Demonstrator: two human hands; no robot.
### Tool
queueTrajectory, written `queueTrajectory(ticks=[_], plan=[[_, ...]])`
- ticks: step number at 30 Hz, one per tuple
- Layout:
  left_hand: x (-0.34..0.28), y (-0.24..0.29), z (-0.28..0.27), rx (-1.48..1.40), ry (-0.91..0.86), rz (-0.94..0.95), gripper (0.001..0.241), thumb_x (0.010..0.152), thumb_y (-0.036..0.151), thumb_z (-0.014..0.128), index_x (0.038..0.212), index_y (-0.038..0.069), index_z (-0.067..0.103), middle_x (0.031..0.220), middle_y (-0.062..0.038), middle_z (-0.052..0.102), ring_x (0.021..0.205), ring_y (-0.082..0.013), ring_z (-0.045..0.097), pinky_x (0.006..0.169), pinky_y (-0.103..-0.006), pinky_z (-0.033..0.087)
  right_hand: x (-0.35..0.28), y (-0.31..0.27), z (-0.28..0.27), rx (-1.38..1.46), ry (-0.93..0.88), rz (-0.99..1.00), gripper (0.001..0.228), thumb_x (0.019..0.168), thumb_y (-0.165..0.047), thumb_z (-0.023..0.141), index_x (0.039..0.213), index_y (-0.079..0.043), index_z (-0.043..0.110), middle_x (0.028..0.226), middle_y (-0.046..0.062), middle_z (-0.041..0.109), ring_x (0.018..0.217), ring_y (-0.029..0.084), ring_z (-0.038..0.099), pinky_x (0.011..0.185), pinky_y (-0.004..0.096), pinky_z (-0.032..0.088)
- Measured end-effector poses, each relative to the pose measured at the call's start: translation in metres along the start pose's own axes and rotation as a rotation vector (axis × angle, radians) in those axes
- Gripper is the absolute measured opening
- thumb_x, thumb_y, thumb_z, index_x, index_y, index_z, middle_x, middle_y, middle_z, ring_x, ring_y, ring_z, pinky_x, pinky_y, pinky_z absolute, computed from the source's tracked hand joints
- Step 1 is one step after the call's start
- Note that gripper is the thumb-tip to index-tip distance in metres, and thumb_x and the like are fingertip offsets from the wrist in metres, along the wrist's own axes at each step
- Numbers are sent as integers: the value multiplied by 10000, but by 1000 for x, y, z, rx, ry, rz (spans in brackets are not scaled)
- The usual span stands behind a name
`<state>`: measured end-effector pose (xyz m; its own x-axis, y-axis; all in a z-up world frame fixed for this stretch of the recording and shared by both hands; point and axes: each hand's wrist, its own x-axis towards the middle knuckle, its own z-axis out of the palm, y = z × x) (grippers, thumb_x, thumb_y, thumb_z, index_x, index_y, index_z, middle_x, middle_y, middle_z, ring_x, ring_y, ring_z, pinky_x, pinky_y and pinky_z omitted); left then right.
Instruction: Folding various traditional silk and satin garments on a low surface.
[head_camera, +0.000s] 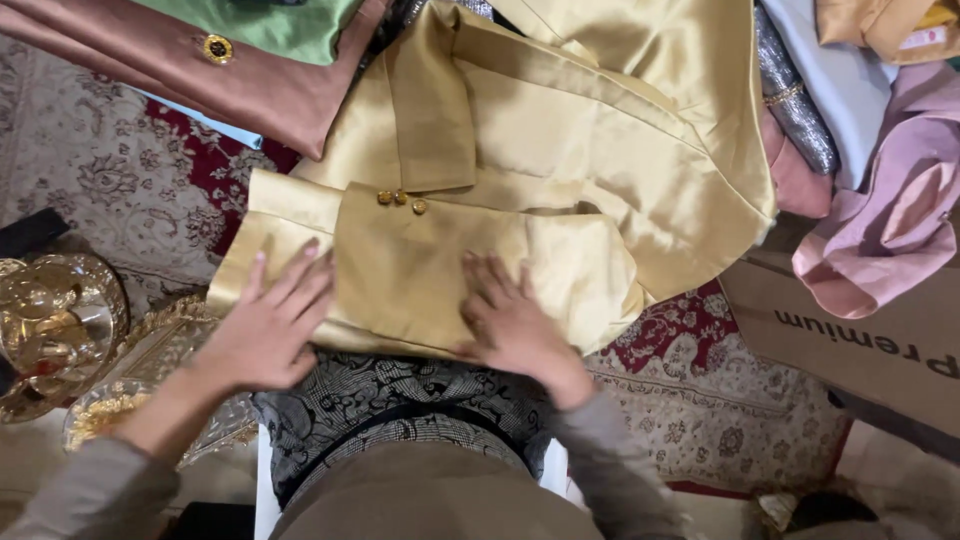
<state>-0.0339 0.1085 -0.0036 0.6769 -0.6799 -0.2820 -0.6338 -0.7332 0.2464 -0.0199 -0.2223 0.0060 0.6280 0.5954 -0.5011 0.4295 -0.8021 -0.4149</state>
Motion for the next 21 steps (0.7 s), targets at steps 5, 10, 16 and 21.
queueTrajectory(ticks=[5,10,16,21], plan=[[11,8,19,-121,415,-20,668,839,167,619,1463,94,393,1578,-124,386,1560,-326,339,1297,-649,112,46,-5,72,-46,256,-57,567,968,-527,576,1252,-37,607,1679,259,175,1557,469,131,1170,746,53],[57,35,15,-168,466,-111,556,902,232,606,1435,106,509,1536,-126,483,1505,-340,389,1254,-615,200,58,-10,81,80,442,-48,604,990,-509,560,1366,-36,550,1682,258,203,1562,461,199,1190,733,104],[69,41,69,-111,377,-85,691,959,486,515,1537,115,444,1632,-155,363,1524,-347,291,1198,-650,201,52,-1,62,-90,347,-67,831,888,-459,563,1583,-42,381,1690,223,217,1572,429,195,1209,696,122],[44,22,64,-172,269,-303,667,957,524,478,1558,247,394,1664,-85,296,1543,-311,223,1140,-725,167,41,10,43,-68,391,158,778,976,-529,516,1601,-109,319,1678,170,237,1547,484,155,1188,705,102]])
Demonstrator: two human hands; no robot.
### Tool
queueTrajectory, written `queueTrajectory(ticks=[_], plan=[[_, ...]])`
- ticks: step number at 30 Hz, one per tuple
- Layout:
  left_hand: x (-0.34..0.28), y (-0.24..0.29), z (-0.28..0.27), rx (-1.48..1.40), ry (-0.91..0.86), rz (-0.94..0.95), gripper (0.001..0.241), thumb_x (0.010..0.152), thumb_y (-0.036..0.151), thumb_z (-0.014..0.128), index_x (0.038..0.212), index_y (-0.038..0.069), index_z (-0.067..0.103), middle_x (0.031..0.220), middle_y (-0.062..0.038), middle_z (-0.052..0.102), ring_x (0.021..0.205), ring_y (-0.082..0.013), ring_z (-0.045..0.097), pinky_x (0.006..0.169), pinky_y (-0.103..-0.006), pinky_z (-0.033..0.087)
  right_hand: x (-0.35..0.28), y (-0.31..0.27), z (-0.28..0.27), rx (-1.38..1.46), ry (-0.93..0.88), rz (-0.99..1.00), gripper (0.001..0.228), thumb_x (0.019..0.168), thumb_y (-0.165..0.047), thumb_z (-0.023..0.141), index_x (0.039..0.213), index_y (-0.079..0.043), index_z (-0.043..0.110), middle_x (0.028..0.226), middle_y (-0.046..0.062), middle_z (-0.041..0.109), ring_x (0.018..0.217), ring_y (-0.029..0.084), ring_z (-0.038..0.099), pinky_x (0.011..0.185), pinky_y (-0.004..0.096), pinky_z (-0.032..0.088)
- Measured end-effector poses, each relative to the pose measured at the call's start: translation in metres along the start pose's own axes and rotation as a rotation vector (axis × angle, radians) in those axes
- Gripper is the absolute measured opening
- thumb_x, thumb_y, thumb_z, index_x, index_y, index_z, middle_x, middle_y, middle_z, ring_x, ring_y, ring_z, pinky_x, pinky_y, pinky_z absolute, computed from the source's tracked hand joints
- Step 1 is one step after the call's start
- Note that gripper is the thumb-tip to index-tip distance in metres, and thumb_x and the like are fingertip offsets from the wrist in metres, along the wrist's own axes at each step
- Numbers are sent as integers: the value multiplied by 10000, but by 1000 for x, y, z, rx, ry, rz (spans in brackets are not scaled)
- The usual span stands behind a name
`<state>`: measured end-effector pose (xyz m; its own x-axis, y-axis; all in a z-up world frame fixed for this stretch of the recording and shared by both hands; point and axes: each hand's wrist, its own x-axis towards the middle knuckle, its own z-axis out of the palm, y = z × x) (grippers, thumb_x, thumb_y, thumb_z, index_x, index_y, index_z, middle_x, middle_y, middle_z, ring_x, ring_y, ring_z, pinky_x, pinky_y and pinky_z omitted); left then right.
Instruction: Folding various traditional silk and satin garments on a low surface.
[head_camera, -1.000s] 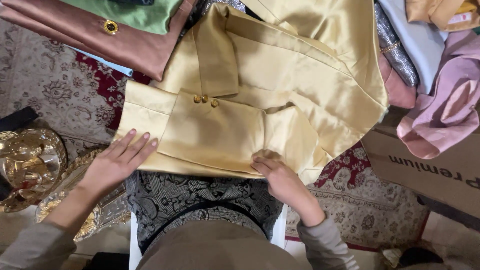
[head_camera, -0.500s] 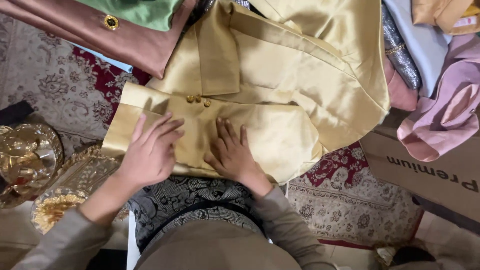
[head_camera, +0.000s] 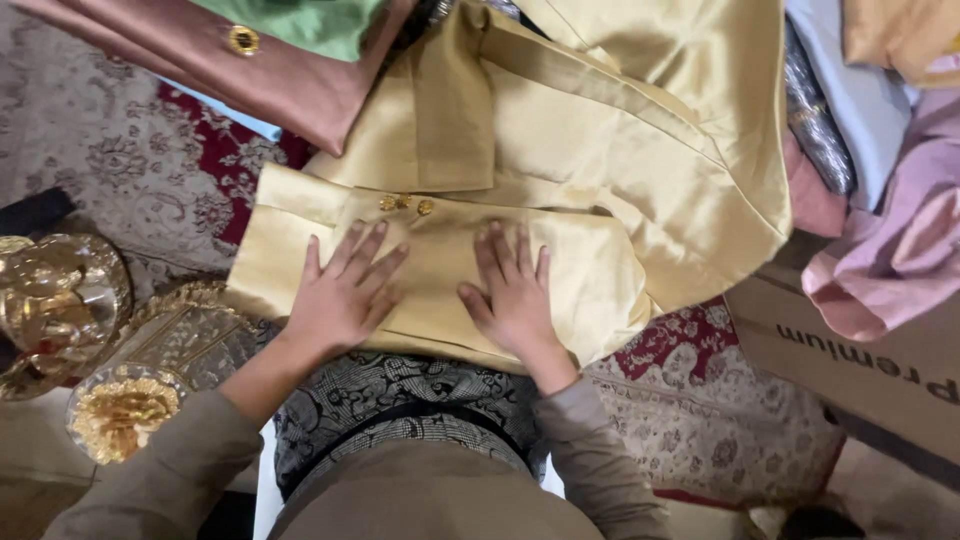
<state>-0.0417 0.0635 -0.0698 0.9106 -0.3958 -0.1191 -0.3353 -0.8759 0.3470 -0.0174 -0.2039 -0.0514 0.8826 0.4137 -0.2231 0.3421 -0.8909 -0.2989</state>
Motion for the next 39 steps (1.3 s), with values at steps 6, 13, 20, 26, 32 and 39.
queueTrajectory(ticks=[6,13,20,26,32,39], plan=[[-11,-11,4,-80,38,-164,664,975,510,486,1577,248,385,1667,-155,247,1532,-404,196,1108,-772,166,16,-34,45,-50,-18,-7,850,991,-565,509,1601,-30,255,1662,228,210,1538,474,165,1165,737,103],[-4,0,5,34,248,-197,633,1052,447,470,1611,164,379,1695,-227,242,1552,-479,180,1160,-769,138,35,-81,37,251,81,-133,894,966,-511,551,1609,6,208,1685,273,200,1558,470,206,1183,736,134],[44,28,-20,-156,245,-52,645,1039,410,525,1605,136,382,1663,-206,279,1572,-459,199,1207,-733,154,28,-9,33,644,-91,-95,613,987,-424,549,1539,-159,515,1683,115,421,1434,384,460,1203,571,412],[124,45,-7,-109,192,-27,834,936,489,637,1605,134,287,1658,-237,196,1527,-484,169,1097,-802,187,32,-7,13,-47,166,-160,662,863,-356,688,1399,14,566,1527,266,380,1356,549,351,1074,703,280],[155,7,-14,2,231,-149,870,831,274,690,1591,80,314,1557,-241,346,1431,-448,311,1050,-703,326,68,29,-38,379,185,-123,439,915,-228,676,1327,-84,626,1400,179,610,1299,401,579,1105,478,476],[103,-55,-103,-266,570,-96,371,961,-93,590,1279,61,703,1116,-167,734,927,-305,732,829,-429,601,108,-8,-93,287,491,-345,773,888,-85,722,1581,-146,384,1572,185,393,1387,420,532,1089,427,530]])
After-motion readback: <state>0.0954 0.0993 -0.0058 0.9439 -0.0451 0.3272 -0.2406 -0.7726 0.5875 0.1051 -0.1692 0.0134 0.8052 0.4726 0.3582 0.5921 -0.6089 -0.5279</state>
